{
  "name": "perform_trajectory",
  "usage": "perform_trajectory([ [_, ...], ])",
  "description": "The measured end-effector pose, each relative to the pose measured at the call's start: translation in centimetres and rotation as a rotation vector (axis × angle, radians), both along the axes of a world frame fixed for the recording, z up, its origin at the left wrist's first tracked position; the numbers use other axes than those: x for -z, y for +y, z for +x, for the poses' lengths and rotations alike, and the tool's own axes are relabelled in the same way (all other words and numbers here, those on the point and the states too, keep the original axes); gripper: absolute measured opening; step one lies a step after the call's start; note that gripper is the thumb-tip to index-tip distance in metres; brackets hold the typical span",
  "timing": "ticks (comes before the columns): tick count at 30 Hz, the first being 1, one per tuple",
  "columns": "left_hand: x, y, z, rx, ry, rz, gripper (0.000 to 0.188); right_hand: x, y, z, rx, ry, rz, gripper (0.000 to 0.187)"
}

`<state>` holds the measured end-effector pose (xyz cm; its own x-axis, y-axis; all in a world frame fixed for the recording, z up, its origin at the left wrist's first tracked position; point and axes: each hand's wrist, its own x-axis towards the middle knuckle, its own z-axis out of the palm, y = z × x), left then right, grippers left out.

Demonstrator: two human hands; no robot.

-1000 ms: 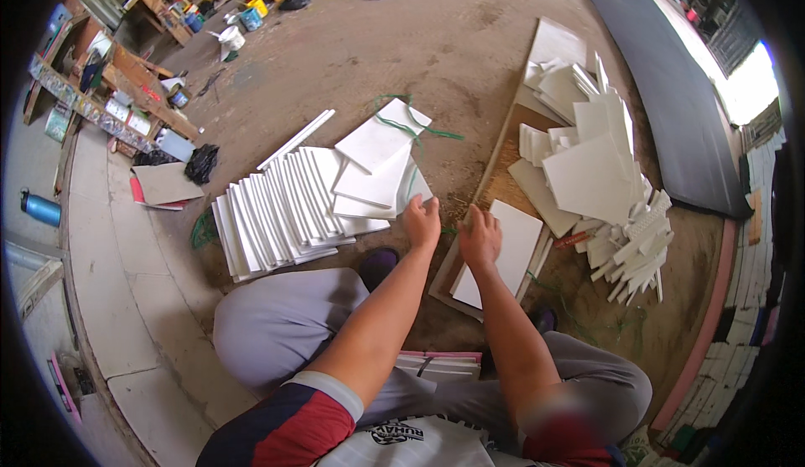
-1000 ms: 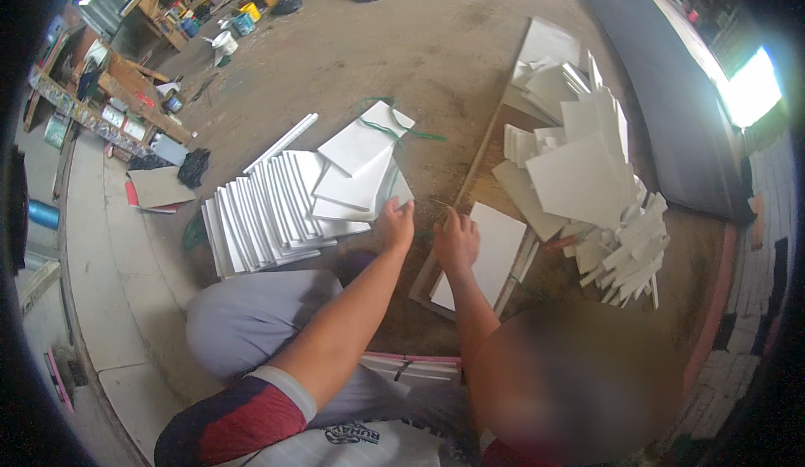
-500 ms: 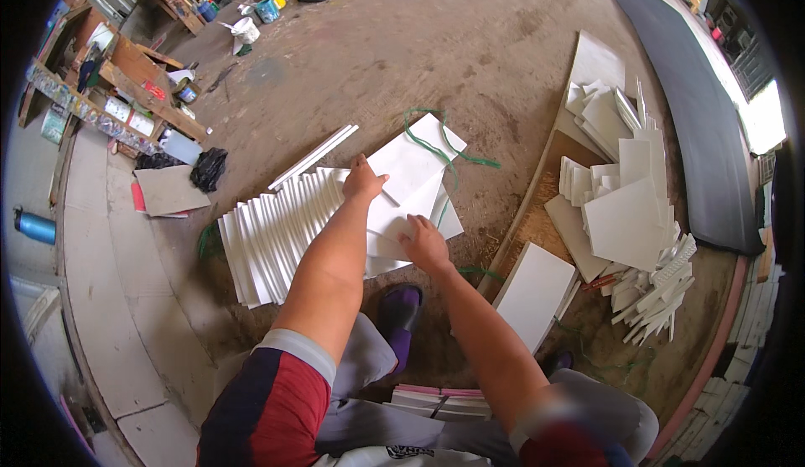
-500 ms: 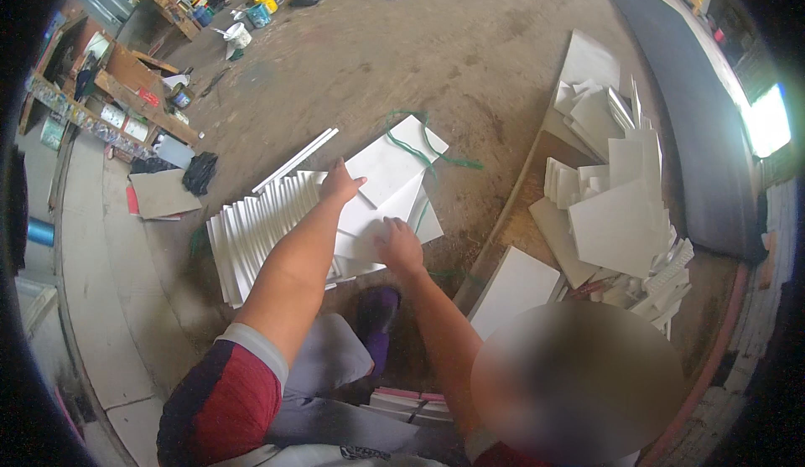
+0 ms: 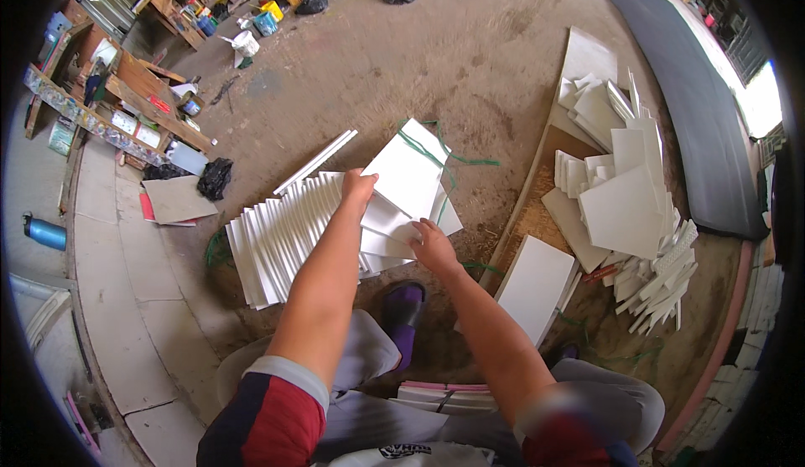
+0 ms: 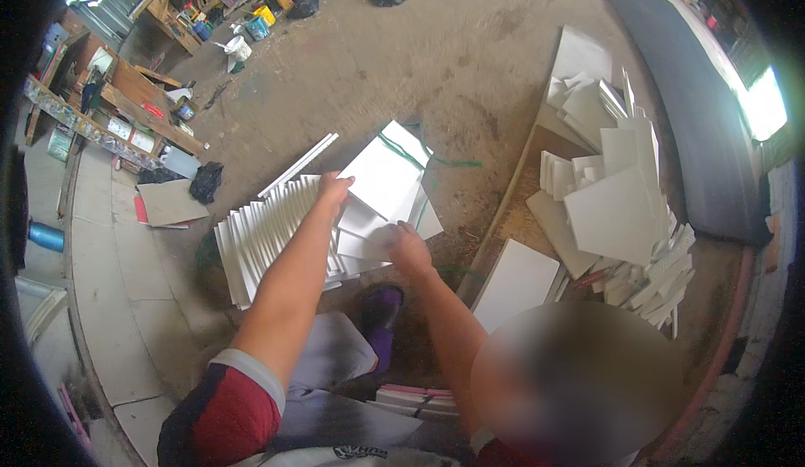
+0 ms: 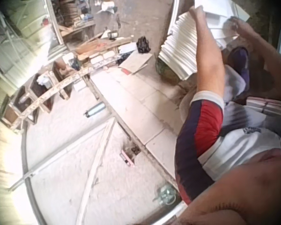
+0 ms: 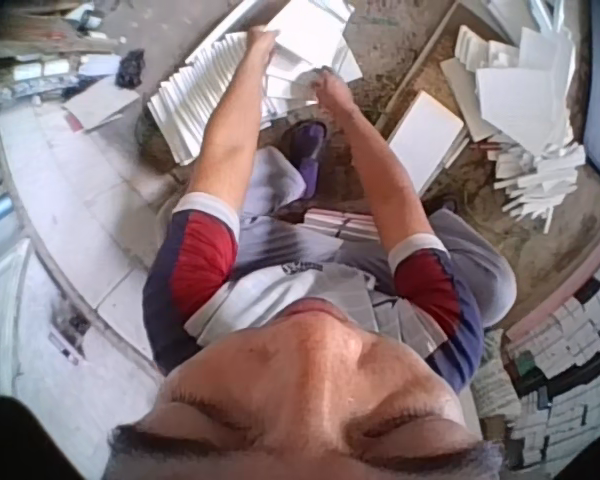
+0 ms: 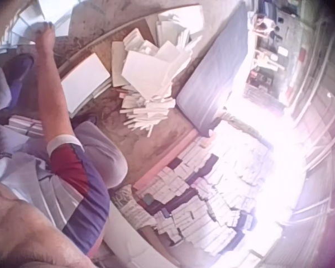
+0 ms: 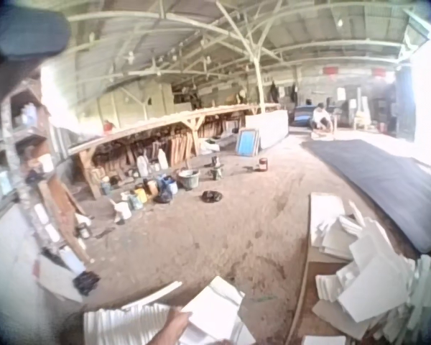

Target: The person sits on the floor and uses a utility knife to trim the edges of white rectangular plastic sheets. They repeatedly pick up sheets, cut along the edges, and stack the trimmed pieces. A green strap is briefly handled and set aside.

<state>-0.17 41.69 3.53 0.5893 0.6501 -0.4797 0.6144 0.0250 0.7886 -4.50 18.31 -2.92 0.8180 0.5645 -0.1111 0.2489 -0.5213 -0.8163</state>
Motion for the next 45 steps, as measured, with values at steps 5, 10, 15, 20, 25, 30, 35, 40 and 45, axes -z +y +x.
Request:
perform_trajectory([
  [5,-2.8,-5.2,-3.6,-0.261,-0.222,0.227,0.033,-10.8,1.3,1.0,0.288,-0.46,0.142,0.055],
  [10,-4.4,-12.2,-4.6,-0.226,-0.406,0.247,0.031,-6.0,1.6,-0.6,0.074,0.101,0.131,0.07],
  [15,-5.7,-14.8,-6.1,-0.128,-0.267,0.554,0.033,-6.5,-0.1,-2.1,0.381,-0.203,0.291,0.067],
  [20,-6.3,-13.7,-7.4,-0.183,-0.25,0.614,0.026,-9.8,-1.3,-2.1,0.215,0.093,0.229,0.067],
  [25,-9.5,-13.9,-7.8,-0.233,-0.242,0.655,0.03,-8.5,-1.9,-1.8,-0.078,0.382,0.218,0.071],
  [30,-9.7,-14.8,-7.6,-0.362,-0.5,0.422,0.028,-9.9,-3.9,-2.3,0.297,0.152,0.369,0.071],
  [35,-8.3,-19.8,-7.6,-0.284,-0.653,-0.281,0.041,-8.2,-7.9,1.9,0.573,0.109,0.481,0.081],
  [40,-6.0,-24.6,-8.3,0.03,-0.644,-0.502,0.043,-7.5,-16.7,5.6,0.828,0.007,0.589,0.07],
  [45,-3.2,-25.9,-7.7,0.324,-0.55,-0.342,0.047,-9.3,-22.9,3.5,0.853,-0.002,0.556,0.067],
])
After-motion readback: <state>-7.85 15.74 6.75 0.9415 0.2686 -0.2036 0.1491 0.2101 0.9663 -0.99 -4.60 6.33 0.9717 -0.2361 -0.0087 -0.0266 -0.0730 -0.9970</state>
